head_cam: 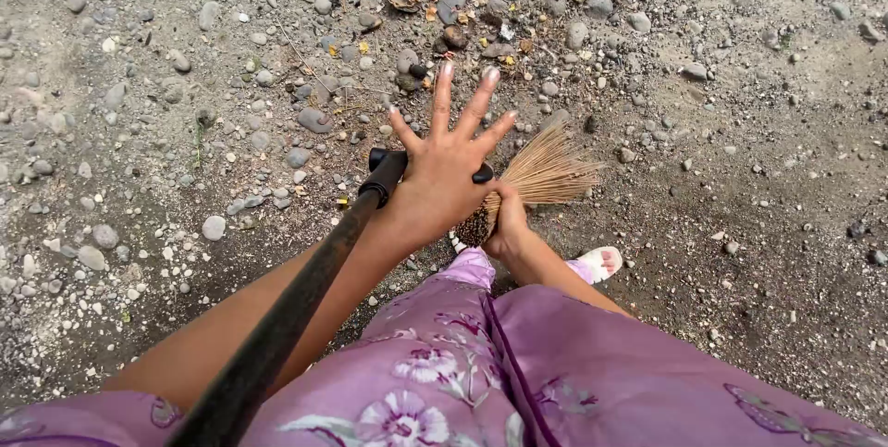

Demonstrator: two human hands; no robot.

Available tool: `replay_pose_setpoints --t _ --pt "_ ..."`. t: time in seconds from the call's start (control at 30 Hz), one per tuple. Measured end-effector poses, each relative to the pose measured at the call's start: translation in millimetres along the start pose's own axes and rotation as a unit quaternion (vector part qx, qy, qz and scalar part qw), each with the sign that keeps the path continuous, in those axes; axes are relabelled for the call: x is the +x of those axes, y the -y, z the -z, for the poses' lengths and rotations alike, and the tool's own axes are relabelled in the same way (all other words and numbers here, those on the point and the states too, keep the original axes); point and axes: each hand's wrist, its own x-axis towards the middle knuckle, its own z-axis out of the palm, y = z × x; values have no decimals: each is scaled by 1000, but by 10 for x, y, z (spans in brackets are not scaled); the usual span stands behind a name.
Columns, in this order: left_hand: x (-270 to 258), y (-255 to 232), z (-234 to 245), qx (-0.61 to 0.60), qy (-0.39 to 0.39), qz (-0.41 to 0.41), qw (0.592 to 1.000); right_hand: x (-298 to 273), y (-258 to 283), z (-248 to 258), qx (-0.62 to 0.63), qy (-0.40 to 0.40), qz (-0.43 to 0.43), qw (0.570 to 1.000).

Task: Sweep debris and dirt off a rocky outdoor ground using a bundle broom.

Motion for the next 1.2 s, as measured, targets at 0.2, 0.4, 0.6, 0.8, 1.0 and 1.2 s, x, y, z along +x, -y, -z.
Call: replay_pose_setpoints --t 0.2,0.4,0.6,0.8,1.0,1.2 --pt "214 -3 -107 -11 29 -5 999 71 15 201 66 159 -133 976" --pt "271 31 -61 -7 39 0 999 121 447 849 112 337 -283 891" --pt "246 -80 88 -14 53 11 998 -57 1450 1294 -17 29 66 997" --pt "321 -261 74 -10 35 -3 999 865 1955 1197 -105 -57 92 989" --pt "460 -395 99 -14 22 -1 1000 605 1407 561 -22 199 -20 980" --pt "883 -522 30 -10 30 24 999 621 1916 1134 -36 339 -94 935"
